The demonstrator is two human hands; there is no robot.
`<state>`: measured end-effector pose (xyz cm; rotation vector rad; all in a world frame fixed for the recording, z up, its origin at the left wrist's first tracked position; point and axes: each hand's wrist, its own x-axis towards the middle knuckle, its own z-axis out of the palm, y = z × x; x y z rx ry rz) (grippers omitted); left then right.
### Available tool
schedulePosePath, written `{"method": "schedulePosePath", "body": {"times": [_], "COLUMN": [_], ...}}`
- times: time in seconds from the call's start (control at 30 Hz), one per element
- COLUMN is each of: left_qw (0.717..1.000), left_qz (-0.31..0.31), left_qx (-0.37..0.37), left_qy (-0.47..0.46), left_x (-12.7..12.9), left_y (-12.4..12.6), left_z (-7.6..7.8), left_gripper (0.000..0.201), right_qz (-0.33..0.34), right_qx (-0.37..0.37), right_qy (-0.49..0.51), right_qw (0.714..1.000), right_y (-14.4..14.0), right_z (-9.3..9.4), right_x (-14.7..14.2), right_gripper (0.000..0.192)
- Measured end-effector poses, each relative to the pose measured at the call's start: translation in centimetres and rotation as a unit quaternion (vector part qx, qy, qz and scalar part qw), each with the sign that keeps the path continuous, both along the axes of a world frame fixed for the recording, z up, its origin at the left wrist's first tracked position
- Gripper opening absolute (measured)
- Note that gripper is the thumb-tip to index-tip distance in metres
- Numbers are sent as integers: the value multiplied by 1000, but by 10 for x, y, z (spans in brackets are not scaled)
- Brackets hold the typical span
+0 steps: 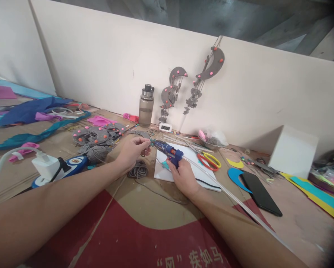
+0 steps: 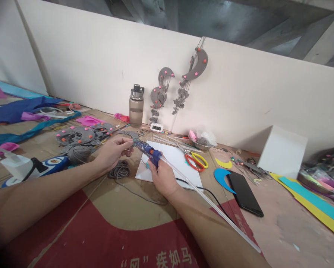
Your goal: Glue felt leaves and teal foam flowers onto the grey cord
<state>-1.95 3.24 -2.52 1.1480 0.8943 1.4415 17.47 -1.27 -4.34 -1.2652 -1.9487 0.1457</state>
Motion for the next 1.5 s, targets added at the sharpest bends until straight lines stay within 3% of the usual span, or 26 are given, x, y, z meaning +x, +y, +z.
{"method": "schedulePosePath", "body": {"times": [0.33,1.5], "left_qw": [1000,1000], "left_qz": [3,-3], "left_qx": [0,4], "left_qy": [-11,-14], "left_x": [1,1], "left_y": [0,0], "left_z": [0,0], "left_gripper": [29,30], "right_qz": [-21,-26], "right_qx": [23,-6], "right_qy": [-3,-26], "right_qw": [1000,999], "right_y": [0,-2], "right_z": [-1,1], "right_x": [-1,0], "right_gripper": [32,33]}}
